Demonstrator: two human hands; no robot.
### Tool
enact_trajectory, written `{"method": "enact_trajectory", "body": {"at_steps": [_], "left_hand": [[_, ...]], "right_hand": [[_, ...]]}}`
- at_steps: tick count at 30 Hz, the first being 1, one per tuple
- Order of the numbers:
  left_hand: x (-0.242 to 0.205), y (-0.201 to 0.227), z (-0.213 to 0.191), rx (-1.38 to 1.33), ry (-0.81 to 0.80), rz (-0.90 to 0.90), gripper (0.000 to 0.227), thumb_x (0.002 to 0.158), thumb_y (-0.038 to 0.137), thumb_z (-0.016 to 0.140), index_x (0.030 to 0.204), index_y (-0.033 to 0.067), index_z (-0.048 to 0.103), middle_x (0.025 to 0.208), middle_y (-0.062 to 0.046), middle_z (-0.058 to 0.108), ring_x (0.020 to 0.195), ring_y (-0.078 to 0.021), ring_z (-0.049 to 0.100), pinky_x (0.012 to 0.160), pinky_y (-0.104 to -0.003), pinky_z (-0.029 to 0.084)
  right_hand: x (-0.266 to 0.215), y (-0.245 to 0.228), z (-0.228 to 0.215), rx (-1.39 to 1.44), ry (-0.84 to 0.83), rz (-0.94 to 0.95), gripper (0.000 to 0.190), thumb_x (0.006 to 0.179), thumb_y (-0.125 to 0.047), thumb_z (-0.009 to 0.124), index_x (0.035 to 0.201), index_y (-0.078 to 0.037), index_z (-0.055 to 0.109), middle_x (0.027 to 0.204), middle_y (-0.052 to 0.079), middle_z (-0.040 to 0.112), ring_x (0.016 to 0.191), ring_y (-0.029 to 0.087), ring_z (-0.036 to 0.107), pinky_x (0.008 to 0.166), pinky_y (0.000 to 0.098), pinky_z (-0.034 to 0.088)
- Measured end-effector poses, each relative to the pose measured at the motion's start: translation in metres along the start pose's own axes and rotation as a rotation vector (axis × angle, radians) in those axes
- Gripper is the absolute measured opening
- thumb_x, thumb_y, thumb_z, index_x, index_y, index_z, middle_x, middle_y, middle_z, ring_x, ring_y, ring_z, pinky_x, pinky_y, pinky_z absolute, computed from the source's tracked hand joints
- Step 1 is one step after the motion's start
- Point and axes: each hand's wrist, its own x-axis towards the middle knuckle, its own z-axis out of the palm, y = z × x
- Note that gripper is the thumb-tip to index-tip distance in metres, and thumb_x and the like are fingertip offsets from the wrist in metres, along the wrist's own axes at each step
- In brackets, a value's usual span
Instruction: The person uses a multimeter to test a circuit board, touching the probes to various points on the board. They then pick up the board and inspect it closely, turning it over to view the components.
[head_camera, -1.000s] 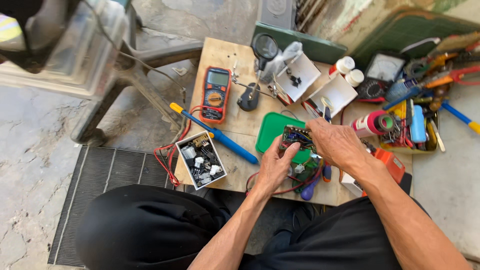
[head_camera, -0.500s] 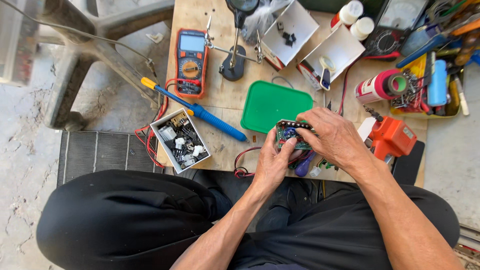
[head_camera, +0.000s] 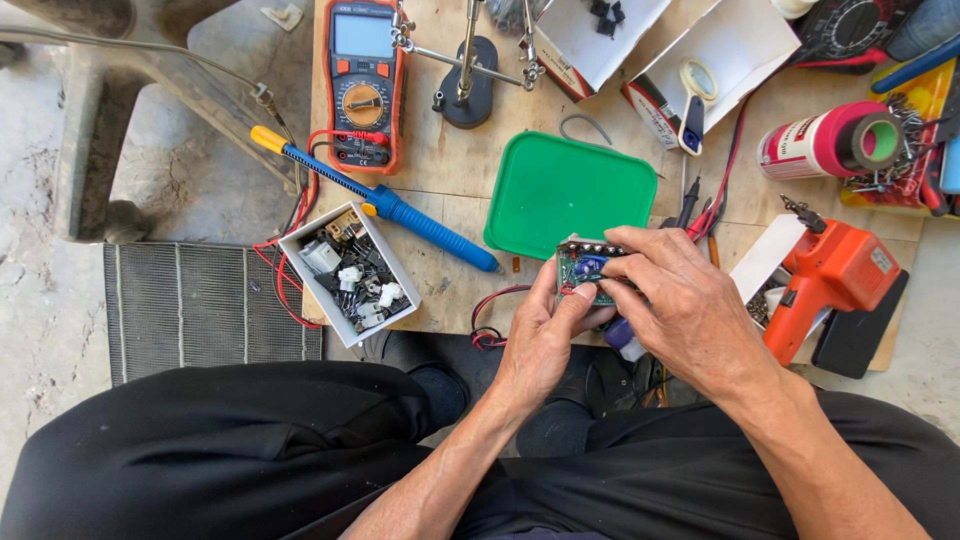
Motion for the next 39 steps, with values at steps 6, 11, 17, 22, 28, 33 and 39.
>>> {"method": "enact_trajectory", "body": {"at_steps": [6,11,17,22,28,33,39], "left_hand": [[0.004,0.005,-0.001,-0.101,-0.053,-0.043,0.073,0.113,0.010,0.060,0.179,0.0066,0.029,0.137,-0.025,0.071,0.120,-0.0292,0.074,0.106,-0.047,0.065],[0.007,0.008,-0.008,-0.090,-0.064,-0.076,0.082,0.110,0.014,0.060,0.182,0.0149,0.021,0.140,-0.015,0.066,0.121,-0.0207,0.069,0.108,-0.045,0.064],[0.009,0.007,-0.009,-0.113,-0.046,-0.166,0.089,0.106,0.020,0.063,0.183,0.0193,0.018,0.147,-0.006,0.059,0.125,-0.0137,0.064,0.109,-0.042,0.062],[0.009,0.009,-0.008,-0.191,-0.039,-0.185,0.089,0.107,0.020,0.064,0.184,0.0165,0.019,0.137,-0.002,0.063,0.118,-0.0114,0.068,0.107,-0.043,0.063],[0.010,0.017,-0.004,-0.201,-0.033,-0.194,0.089,0.107,0.021,0.064,0.183,0.0139,0.018,0.149,-0.006,0.062,0.124,-0.0135,0.066,0.107,-0.044,0.063],[0.009,0.022,-0.003,-0.152,-0.060,-0.165,0.090,0.109,0.018,0.060,0.185,0.0157,0.014,0.143,-0.010,0.062,0.121,-0.0159,0.065,0.109,-0.044,0.062],[0.012,0.026,-0.001,-0.115,-0.039,-0.161,0.087,0.106,0.015,0.060,0.183,0.0188,0.019,0.158,-0.011,0.055,0.128,-0.0176,0.062,0.108,-0.044,0.062]], "right_hand": [[0.015,-0.014,-0.008,-0.011,0.041,-0.063,0.001,0.105,-0.011,0.077,0.106,-0.012,0.077,0.137,0.003,0.075,0.118,0.030,0.072,0.094,0.0425,0.062],[0.019,-0.014,-0.012,-0.033,-0.048,-0.133,0.006,0.103,-0.011,0.076,0.108,-0.009,0.074,0.139,0.010,0.073,0.119,0.035,0.071,0.100,0.0480,0.058],[0.022,-0.015,-0.017,-0.082,-0.132,-0.176,0.008,0.104,-0.011,0.073,0.111,-0.008,0.072,0.143,0.015,0.071,0.120,0.038,0.070,0.103,0.0498,0.055],[0.025,-0.018,-0.019,-0.132,-0.132,-0.171,0.008,0.103,-0.011,0.075,0.110,-0.009,0.073,0.144,0.012,0.073,0.120,0.036,0.071,0.099,0.0477,0.056],[0.030,-0.020,-0.021,-0.129,-0.136,-0.190,0.011,0.103,-0.010,0.076,0.113,-0.008,0.073,0.137,0.009,0.075,0.123,0.034,0.073,0.094,0.0467,0.054],[0.033,-0.022,-0.025,-0.069,-0.162,-0.149,0.013,0.105,-0.010,0.072,0.117,-0.005,0.074,0.134,0.011,0.075,0.122,0.034,0.071,0.103,0.0482,0.055],[0.030,-0.015,-0.022,-0.086,-0.193,-0.170,0.017,0.101,-0.010,0.075,0.117,-0.006,0.075,0.138,0.010,0.072,0.130,0.036,0.070,0.112,0.0502,0.055]]}}
